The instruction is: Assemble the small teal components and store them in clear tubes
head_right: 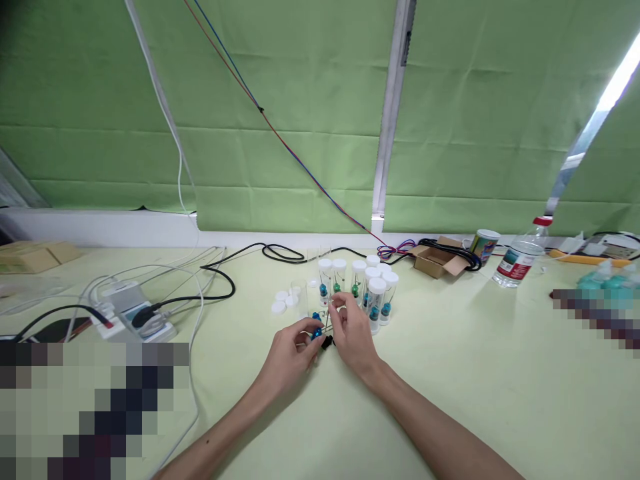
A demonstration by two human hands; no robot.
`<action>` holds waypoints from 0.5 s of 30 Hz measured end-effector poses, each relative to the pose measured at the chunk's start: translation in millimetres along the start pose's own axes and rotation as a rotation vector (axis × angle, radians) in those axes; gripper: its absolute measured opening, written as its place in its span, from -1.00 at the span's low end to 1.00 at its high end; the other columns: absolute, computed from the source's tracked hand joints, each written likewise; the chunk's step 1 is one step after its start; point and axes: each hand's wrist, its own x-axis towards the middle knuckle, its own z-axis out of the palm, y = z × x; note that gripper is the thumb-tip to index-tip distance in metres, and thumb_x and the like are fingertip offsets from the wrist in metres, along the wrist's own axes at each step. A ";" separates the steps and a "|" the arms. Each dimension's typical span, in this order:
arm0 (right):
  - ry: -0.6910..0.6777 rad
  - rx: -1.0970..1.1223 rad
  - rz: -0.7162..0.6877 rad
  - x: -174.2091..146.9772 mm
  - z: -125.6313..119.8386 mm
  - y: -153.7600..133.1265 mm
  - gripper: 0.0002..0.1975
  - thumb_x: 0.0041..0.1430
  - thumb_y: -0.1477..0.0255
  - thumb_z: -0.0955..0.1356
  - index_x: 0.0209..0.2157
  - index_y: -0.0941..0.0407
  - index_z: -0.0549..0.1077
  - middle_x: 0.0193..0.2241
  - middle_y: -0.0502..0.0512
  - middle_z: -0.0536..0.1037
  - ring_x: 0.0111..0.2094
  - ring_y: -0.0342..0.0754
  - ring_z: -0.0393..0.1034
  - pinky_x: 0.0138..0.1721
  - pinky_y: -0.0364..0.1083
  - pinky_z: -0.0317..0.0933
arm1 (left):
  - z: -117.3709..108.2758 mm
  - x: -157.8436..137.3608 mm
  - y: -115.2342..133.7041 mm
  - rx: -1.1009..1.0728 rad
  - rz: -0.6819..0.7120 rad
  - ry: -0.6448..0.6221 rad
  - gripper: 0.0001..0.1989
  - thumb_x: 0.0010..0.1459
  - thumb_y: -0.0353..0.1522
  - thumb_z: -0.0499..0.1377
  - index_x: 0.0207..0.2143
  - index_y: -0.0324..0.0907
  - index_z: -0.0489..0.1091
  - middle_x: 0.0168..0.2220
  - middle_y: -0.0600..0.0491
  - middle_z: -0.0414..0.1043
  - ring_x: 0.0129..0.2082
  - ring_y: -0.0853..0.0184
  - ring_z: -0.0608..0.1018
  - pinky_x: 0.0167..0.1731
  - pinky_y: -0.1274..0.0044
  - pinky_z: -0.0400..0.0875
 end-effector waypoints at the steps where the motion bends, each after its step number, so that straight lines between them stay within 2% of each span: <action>1: 0.009 0.011 -0.001 -0.6 0.5 -0.5 -0.86 0.31 0.36 0.22 -0.14 0.10 0.26 -0.36 0.03 0.43 -0.57 -0.17 0.31 -0.53 -0.17 0.19 | -0.1 -0.2 0.8 0.009 0.006 -0.006 -0.79 0.13 -0.26 0.14 -0.24 -0.18 0.45 -0.43 0.04 0.47 -0.59 0.41 0.35 -0.55 0.56 0.23; 15: 0.056 0.064 -0.040 -3.2 2.9 -4.7 -0.75 0.29 0.39 0.26 -0.02 0.08 0.21 -0.34 0.01 0.42 -0.54 -0.17 0.37 -0.53 -0.16 0.21 | 1.0 -0.8 2.5 -0.004 0.011 -0.034 -0.81 0.14 -0.28 0.14 -0.27 -0.17 0.45 -0.50 0.09 0.42 -0.59 0.42 0.32 -0.55 0.57 0.20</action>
